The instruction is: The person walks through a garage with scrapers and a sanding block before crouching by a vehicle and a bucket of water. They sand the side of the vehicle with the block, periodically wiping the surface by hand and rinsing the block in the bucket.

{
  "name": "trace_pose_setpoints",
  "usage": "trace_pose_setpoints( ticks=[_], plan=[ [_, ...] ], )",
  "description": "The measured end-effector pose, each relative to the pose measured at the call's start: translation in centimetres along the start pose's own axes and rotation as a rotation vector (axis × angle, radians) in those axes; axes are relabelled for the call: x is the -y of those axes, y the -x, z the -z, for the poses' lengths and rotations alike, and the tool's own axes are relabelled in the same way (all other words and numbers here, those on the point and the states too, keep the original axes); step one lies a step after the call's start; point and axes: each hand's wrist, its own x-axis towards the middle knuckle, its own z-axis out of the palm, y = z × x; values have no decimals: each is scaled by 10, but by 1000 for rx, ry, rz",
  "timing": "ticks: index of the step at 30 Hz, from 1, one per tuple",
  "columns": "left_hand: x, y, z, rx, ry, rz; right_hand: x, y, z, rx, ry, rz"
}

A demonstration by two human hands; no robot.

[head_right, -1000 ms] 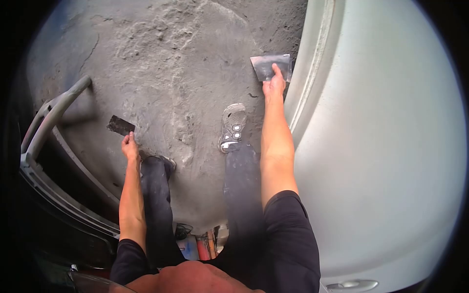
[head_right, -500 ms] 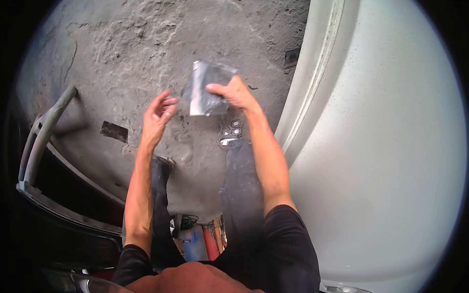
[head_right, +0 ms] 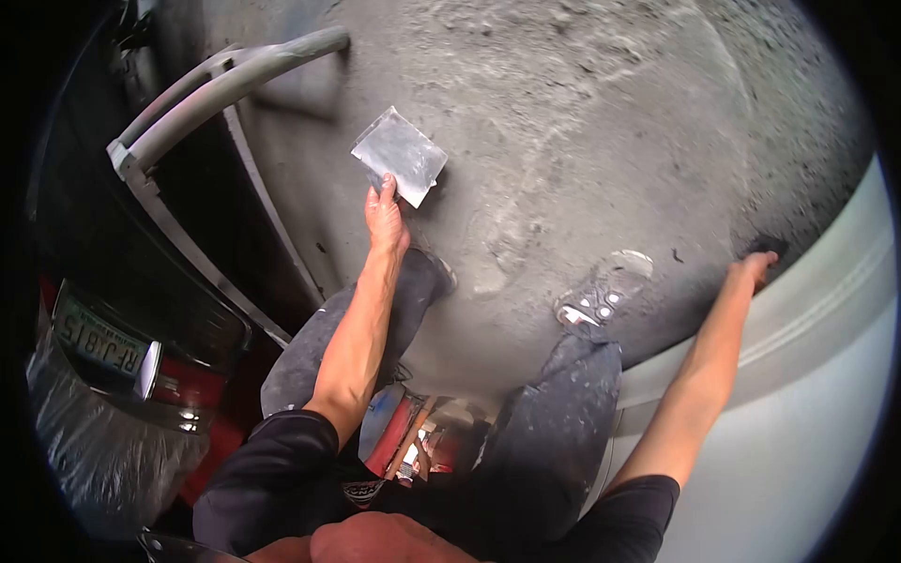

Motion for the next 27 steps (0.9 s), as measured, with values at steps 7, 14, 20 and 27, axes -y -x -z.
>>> trace_pose_setpoints(
  ticks=[7, 14, 20, 27],
  plan=[
    [41, -54, 50, -39, -269, -29, -26, -65, -35, 362, -163, 118],
    [33, -47, 32, -60, -95, 2, -23, -77, -32, 319, -228, 72],
    [38, -68, 41, -179, -85, 147, -17, -35, 1, 514, -329, -16],
    [24, -66, 19, -75, 82, 137, -53, 122, 41, 356, -587, 56]
  ],
)
